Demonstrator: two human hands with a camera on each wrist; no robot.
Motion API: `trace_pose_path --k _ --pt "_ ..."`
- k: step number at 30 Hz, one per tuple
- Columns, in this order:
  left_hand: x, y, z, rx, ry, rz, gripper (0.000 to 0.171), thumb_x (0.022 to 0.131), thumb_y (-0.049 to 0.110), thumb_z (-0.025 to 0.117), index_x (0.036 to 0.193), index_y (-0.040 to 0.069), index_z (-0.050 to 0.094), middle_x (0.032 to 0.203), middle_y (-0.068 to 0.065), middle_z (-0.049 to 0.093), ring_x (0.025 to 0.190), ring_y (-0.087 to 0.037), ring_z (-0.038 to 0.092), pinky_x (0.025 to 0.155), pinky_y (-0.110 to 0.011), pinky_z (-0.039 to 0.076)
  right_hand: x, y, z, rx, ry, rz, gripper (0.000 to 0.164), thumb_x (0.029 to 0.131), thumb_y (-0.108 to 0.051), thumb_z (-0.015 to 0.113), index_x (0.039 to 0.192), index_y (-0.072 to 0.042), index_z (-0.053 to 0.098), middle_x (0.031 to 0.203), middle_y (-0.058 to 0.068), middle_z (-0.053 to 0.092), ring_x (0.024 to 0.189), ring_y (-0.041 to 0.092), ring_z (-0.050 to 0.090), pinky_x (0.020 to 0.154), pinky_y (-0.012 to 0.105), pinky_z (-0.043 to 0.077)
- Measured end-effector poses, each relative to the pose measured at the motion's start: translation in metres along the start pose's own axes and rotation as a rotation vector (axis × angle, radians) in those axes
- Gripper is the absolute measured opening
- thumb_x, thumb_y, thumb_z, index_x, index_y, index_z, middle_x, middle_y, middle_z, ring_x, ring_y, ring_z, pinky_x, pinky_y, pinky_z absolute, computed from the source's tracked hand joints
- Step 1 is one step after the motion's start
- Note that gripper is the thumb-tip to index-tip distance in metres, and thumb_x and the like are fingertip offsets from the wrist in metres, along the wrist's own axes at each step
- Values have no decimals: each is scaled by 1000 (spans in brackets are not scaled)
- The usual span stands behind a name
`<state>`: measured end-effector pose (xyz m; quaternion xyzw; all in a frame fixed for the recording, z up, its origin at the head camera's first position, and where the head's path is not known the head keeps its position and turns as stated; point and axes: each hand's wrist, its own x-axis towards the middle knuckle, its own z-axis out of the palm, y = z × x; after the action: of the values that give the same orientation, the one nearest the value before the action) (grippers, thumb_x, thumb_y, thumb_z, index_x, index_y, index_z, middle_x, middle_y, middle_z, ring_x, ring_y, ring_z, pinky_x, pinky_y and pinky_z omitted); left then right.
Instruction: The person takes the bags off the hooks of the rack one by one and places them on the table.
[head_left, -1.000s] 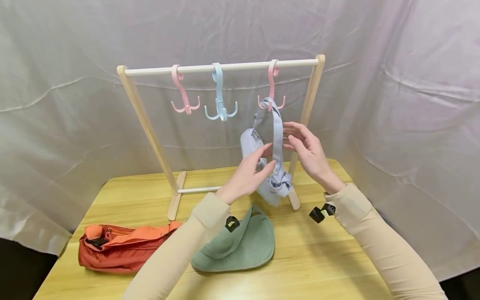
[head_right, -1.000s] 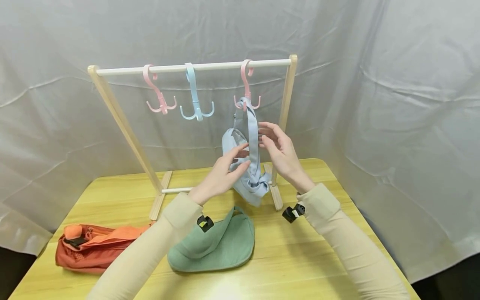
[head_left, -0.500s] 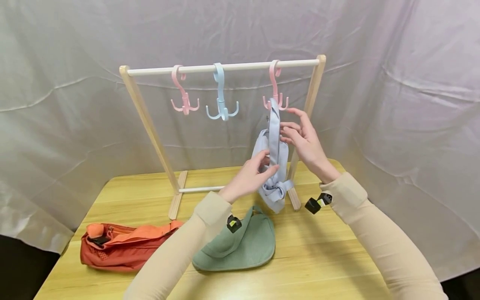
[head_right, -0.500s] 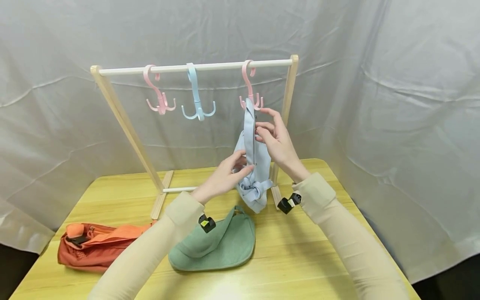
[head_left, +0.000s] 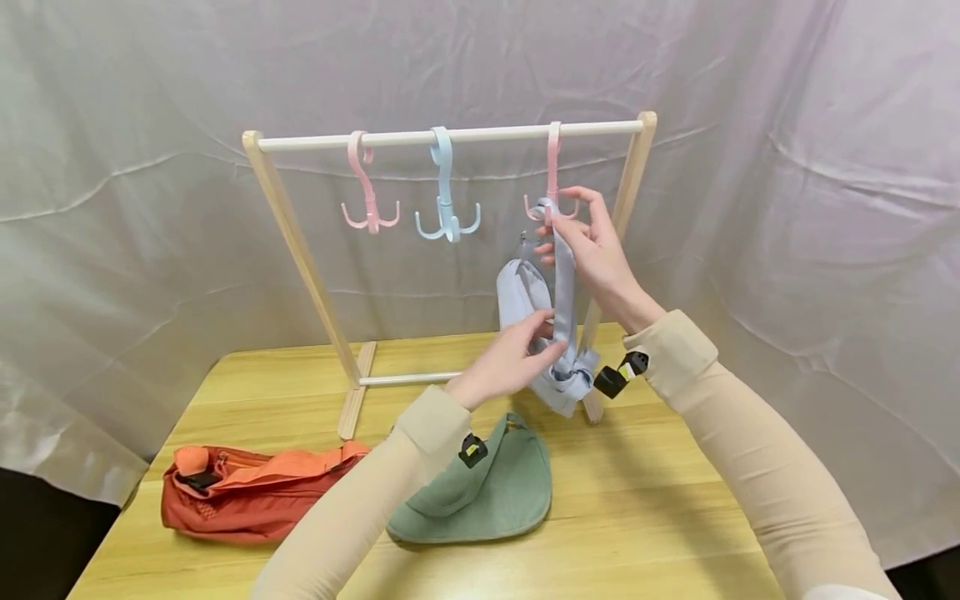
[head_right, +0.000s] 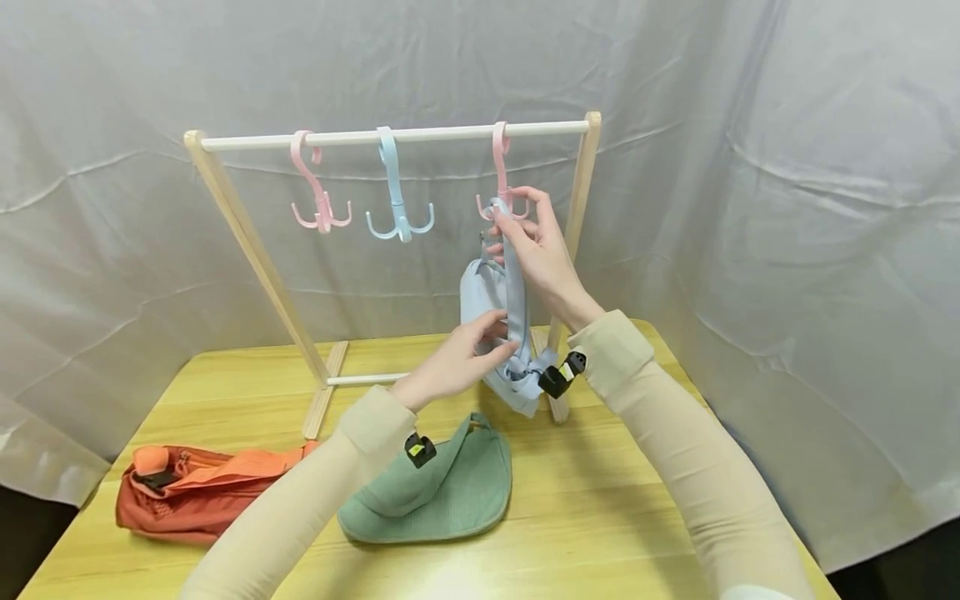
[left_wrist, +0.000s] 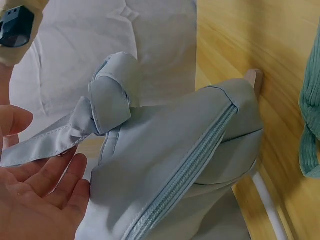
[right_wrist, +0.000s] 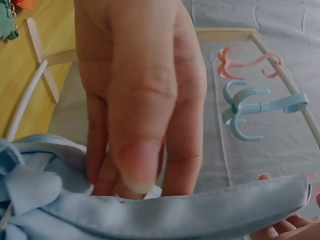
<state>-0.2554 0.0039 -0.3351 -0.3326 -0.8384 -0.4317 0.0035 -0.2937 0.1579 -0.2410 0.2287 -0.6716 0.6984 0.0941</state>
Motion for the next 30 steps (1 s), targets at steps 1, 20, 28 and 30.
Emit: trace_pose_path --k 1,20,28,30 --pt "0 0 1 5 -3 5 54 103 26 54 150 3 40 132 -16 66 115 -25 67 100 -36 54 1 0 0 0 7 5 32 105 -17 52 135 -16 40 89 1 67 69 8 69 71 24 58" --pt "37 18 -40 -166 483 77 35 96 7 57 132 6 58 118 -15 68 106 -25 69 97 -31 55 12 -7 2 4 141 125 9 106 -26 52 105 -17 51 76 -2 55 53 6 51 53 19 43" --pt "60 30 -57 -227 634 14 39 99 14 58 137 8 52 124 -14 61 101 -25 67 93 -31 55 18 -9 0 8 155 171 11 104 -29 56 104 -19 51 70 -4 53 49 6 49 50 19 42" --pt "64 31 -60 -218 638 -14 38 100 16 59 137 9 53 124 -12 63 103 -24 68 94 -30 55 19 -9 0 14 156 177 11 103 -28 57 103 -18 51 69 -4 53 48 6 48 50 19 41"
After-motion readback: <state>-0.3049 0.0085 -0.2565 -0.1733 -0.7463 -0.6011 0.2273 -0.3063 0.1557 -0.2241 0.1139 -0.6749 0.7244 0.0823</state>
